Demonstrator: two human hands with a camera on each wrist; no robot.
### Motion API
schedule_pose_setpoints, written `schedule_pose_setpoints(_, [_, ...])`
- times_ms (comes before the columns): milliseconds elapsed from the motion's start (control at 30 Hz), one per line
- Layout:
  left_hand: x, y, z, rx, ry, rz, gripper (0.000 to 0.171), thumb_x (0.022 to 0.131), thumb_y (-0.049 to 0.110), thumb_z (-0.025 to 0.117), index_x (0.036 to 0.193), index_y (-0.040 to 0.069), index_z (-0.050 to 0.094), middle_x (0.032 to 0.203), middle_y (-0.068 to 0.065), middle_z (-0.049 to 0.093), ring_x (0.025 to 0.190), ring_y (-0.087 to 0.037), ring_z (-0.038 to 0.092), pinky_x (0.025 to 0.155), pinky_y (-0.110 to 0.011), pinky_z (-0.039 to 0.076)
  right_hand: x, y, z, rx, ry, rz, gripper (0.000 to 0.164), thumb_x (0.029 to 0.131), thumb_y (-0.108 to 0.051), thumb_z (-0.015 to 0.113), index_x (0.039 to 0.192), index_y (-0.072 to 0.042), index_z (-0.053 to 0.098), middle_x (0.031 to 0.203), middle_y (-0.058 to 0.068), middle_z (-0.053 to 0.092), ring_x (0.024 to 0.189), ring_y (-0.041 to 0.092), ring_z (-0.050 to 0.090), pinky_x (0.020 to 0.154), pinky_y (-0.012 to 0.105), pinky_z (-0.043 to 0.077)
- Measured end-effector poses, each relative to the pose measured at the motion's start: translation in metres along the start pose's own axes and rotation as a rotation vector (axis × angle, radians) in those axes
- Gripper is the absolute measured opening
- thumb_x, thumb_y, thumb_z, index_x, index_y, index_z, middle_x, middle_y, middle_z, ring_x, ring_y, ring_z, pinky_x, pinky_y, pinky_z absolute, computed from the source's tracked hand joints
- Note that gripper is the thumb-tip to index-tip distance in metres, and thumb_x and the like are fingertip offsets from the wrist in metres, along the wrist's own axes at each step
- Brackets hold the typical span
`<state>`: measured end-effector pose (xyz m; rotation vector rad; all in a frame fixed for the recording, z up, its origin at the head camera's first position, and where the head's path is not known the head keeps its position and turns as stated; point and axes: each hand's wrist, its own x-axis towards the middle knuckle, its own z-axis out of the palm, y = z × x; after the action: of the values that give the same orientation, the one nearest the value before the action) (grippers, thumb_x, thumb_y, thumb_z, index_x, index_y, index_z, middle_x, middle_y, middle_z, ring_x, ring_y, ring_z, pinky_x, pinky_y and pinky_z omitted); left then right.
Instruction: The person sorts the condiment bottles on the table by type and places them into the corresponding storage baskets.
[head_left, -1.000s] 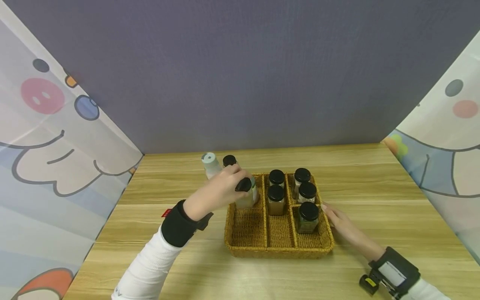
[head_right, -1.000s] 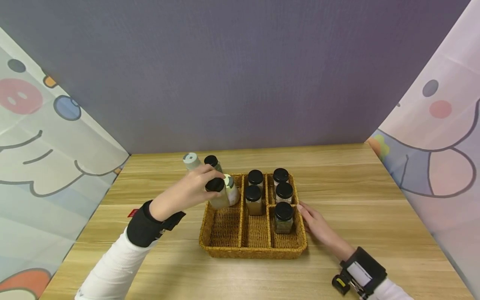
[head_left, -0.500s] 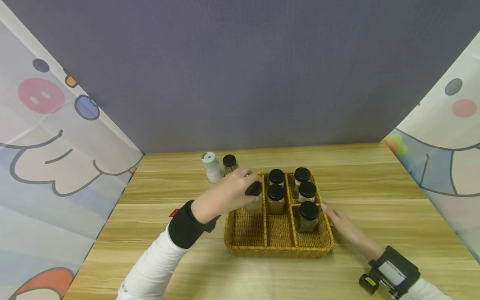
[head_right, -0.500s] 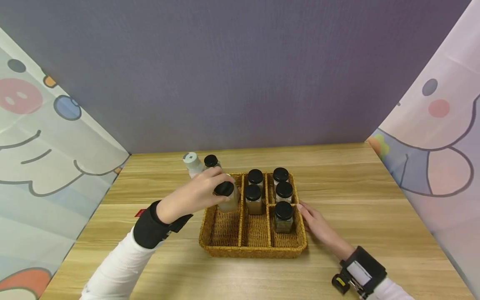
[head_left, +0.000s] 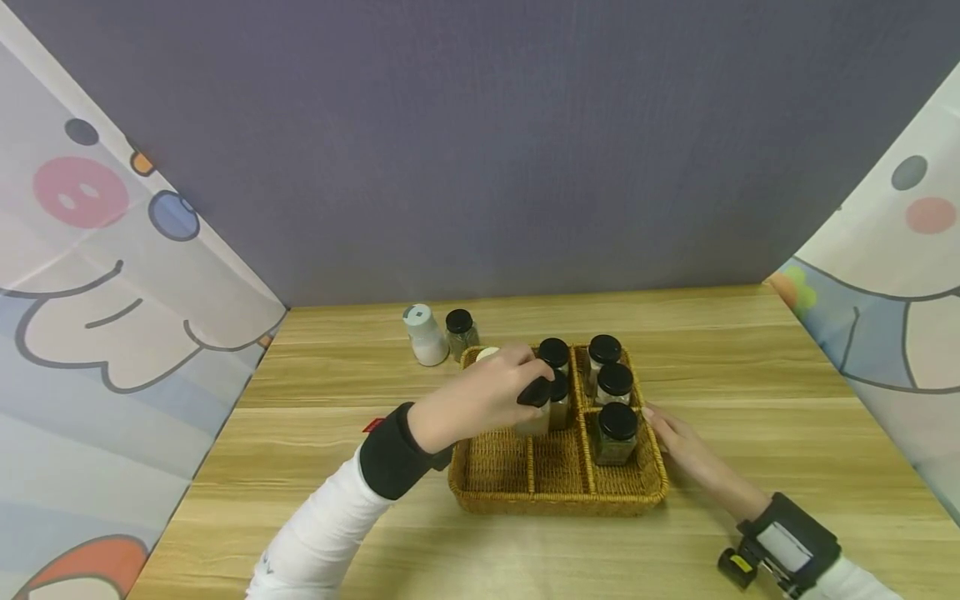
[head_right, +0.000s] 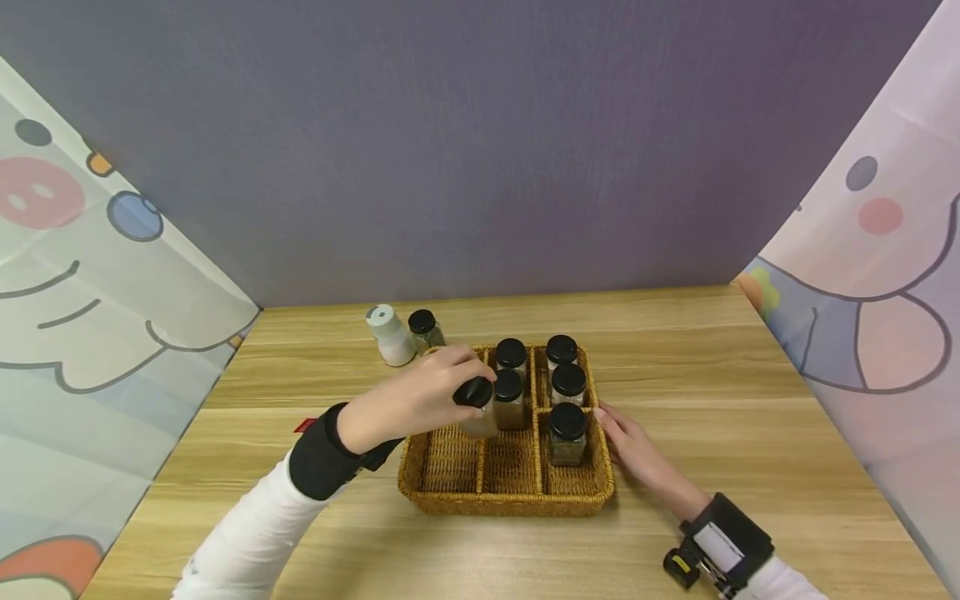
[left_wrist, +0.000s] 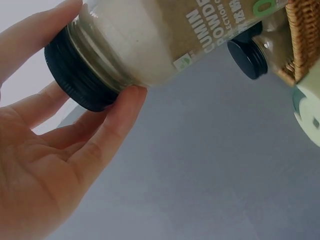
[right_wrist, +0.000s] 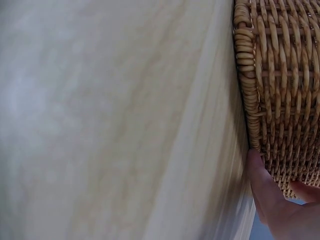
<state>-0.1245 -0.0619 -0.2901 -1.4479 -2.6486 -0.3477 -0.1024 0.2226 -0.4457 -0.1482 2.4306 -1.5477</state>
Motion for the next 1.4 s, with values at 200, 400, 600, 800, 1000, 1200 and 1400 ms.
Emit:
schedule_pose_setpoints(200, [0.006, 0.007, 0.002, 0.034, -0.057, 0.007, 0.033, 0.077, 0.023, 0.069, 0.105, 0.008, 0.059, 0.091, -0.004, 0.053, 0.075, -0.012, 0.049, 0.062, -0.016, 0.044, 0.000, 0.000, 0.000, -0.007, 0.006, 0.005, 0.065, 0.097, -0.038, 0.024, 0.133, 0.016, 0.018, 0.136, 0.036, 0.015, 0.125, 0.049, 0.013, 0.100, 0.059, 0.015])
schedule_pose_setpoints(400, [0.011, 0.012, 0.005, 0.018, -0.125, 0.003, 0.034, 0.079, 0.025, 0.067, 0.108, 0.009, 0.058, 0.092, -0.003, 0.051, 0.077, -0.012, 0.048, 0.064, -0.017, 0.042, 0.001, 0.000, 0.000, -0.009, 0.014, 0.020, 0.066, 0.097, -0.038, 0.024, 0.133, 0.016, 0.017, 0.136, 0.036, 0.015, 0.125, 0.049, 0.014, 0.100, 0.057, 0.018])
schedule_pose_setpoints(600, [0.014, 0.017, 0.009, 0.074, -0.178, -0.001, 0.036, 0.080, 0.029, 0.066, 0.110, 0.012, 0.056, 0.094, -0.002, 0.050, 0.078, -0.011, 0.047, 0.062, -0.015, 0.040, 0.001, 0.001, 0.000, 0.004, 0.009, 0.023, 0.066, 0.097, -0.038, 0.025, 0.133, 0.016, 0.017, 0.137, 0.036, 0.014, 0.125, 0.049, 0.014, 0.098, 0.057, 0.021])
schedule_pose_setpoints(800, [0.016, 0.020, 0.015, 0.124, -0.211, -0.005, 0.038, 0.080, 0.032, 0.065, 0.111, 0.014, 0.055, 0.096, -0.002, 0.051, 0.077, -0.010, 0.048, 0.059, -0.012, 0.039, 0.001, 0.001, 0.000, -0.013, 0.006, 0.015, 0.066, 0.097, -0.039, 0.024, 0.133, 0.016, 0.017, 0.136, 0.036, 0.014, 0.125, 0.049, 0.013, 0.099, 0.058, 0.017])
schedule_pose_setpoints(1000, [0.019, 0.020, 0.023, 0.132, -0.250, -0.026, 0.041, 0.080, 0.033, 0.065, 0.114, 0.014, 0.053, 0.109, -0.007, 0.052, 0.093, -0.016, 0.055, 0.069, -0.015, 0.047, 0.000, 0.000, 0.000, -0.029, 0.007, 0.019, 0.066, 0.097, -0.039, 0.024, 0.133, 0.016, 0.018, 0.136, 0.036, 0.015, 0.125, 0.049, 0.013, 0.099, 0.058, 0.017])
schedule_pose_setpoints(1200, [0.019, 0.020, 0.028, 0.143, -0.255, -0.030, 0.041, 0.078, 0.032, 0.066, 0.112, 0.014, 0.054, 0.105, -0.005, 0.053, 0.088, -0.014, 0.055, 0.065, -0.014, 0.047, 0.000, 0.000, 0.000, -0.017, 0.007, 0.017, 0.065, 0.097, -0.039, 0.024, 0.133, 0.016, 0.018, 0.136, 0.035, 0.016, 0.125, 0.048, 0.014, 0.100, 0.058, 0.018])
schedule_pose_setpoints(1400, [0.020, 0.018, 0.033, 0.138, -0.265, -0.019, 0.043, 0.078, 0.031, 0.067, 0.113, 0.013, 0.053, 0.102, -0.004, 0.052, 0.084, -0.013, 0.052, 0.065, -0.014, 0.045, 0.001, 0.000, 0.000, -0.013, 0.009, 0.013, 0.065, 0.097, -0.039, 0.024, 0.133, 0.015, 0.019, 0.137, 0.035, 0.016, 0.125, 0.048, 0.014, 0.099, 0.057, 0.019])
